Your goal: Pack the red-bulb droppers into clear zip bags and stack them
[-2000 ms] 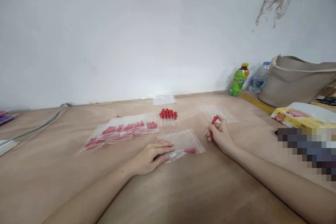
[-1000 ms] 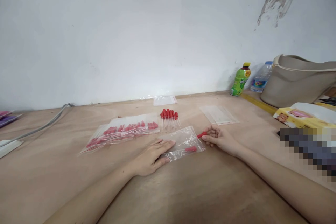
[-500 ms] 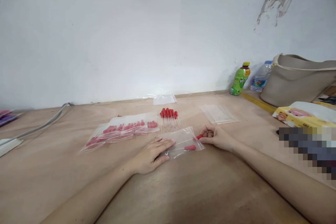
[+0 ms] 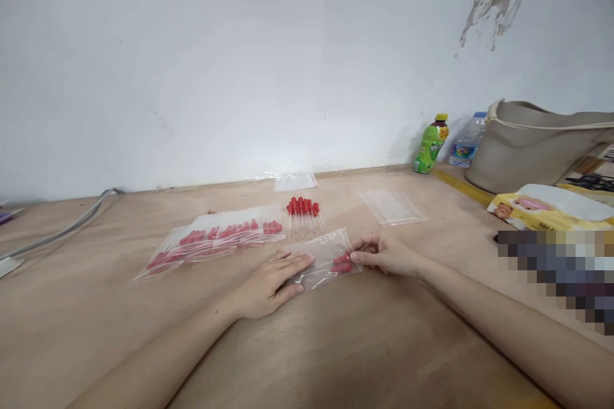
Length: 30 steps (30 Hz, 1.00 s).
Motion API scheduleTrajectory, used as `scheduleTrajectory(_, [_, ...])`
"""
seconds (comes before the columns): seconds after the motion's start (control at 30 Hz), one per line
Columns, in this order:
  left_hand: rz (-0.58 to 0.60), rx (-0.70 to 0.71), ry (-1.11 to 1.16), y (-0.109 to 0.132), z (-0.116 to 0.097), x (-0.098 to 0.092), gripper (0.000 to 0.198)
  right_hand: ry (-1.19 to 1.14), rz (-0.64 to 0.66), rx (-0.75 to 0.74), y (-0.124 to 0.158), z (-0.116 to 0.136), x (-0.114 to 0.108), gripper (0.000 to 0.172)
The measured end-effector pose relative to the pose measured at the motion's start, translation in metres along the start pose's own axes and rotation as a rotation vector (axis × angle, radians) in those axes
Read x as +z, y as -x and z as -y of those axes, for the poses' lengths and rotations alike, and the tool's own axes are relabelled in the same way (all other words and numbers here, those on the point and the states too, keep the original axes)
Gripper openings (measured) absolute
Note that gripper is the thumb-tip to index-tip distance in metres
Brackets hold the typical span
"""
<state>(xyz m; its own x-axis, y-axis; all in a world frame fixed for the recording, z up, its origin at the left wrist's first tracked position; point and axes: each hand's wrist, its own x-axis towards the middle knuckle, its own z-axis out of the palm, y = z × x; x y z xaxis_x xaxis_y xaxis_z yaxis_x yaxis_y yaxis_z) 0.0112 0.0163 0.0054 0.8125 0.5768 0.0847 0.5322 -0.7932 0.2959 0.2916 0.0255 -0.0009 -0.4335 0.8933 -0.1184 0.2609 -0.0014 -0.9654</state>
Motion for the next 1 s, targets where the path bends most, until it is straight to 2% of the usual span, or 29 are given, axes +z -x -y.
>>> scheduleTrajectory(0.1, [-0.012, -0.002, -0.001, 0.0, 0.0, 0.0, 0.046, -0.058, -0.045, 0.054, 0.002, -0.001, 0.004, 0.037])
scheduleTrajectory(0.33, [-0.006, -0.004, -0.019, 0.0, 0.0, 0.0, 0.047, -0.175, -0.123, 0.065, -0.001, -0.008, 0.007, 0.026])
scheduleTrajectory(0.5, [-0.009, 0.003, -0.002, 0.0, 0.0, 0.0, 0.047, -0.288, -0.303, 0.096, -0.003, -0.007, 0.008, 0.041])
scheduleTrajectory(0.6, [0.0, 0.003, 0.0, 0.0, 0.0, -0.001, 0.047, -0.287, -0.268, 0.05, -0.002, -0.007, 0.01, 0.041])
scheduleTrajectory(0.67, [0.011, 0.012, 0.0, 0.0, 0.0, -0.001, 0.044, -0.231, -0.277, 0.009, -0.004, -0.01, 0.009, 0.042])
scheduleTrajectory(0.73, [0.027, 0.025, -0.004, 0.0, 0.0, -0.002, 0.04, -0.119, -0.341, -0.004, -0.01, -0.015, 0.005, 0.044])
scheduleTrajectory(0.8, [0.041, 0.032, -0.008, -0.001, 0.001, -0.002, 0.038, 0.045, -0.416, -0.029, -0.022, -0.016, -0.001, 0.037])
scheduleTrajectory(0.9, [0.051, 0.039, -0.007, -0.001, 0.003, -0.002, 0.035, 0.327, -0.508, -0.132, -0.051, -0.008, -0.008, 0.023])
scheduleTrajectory(1.0, [0.045, 0.047, -0.004, -0.001, 0.003, -0.002, 0.033, 0.532, -0.509, -0.067, -0.085, 0.009, -0.005, 0.027])
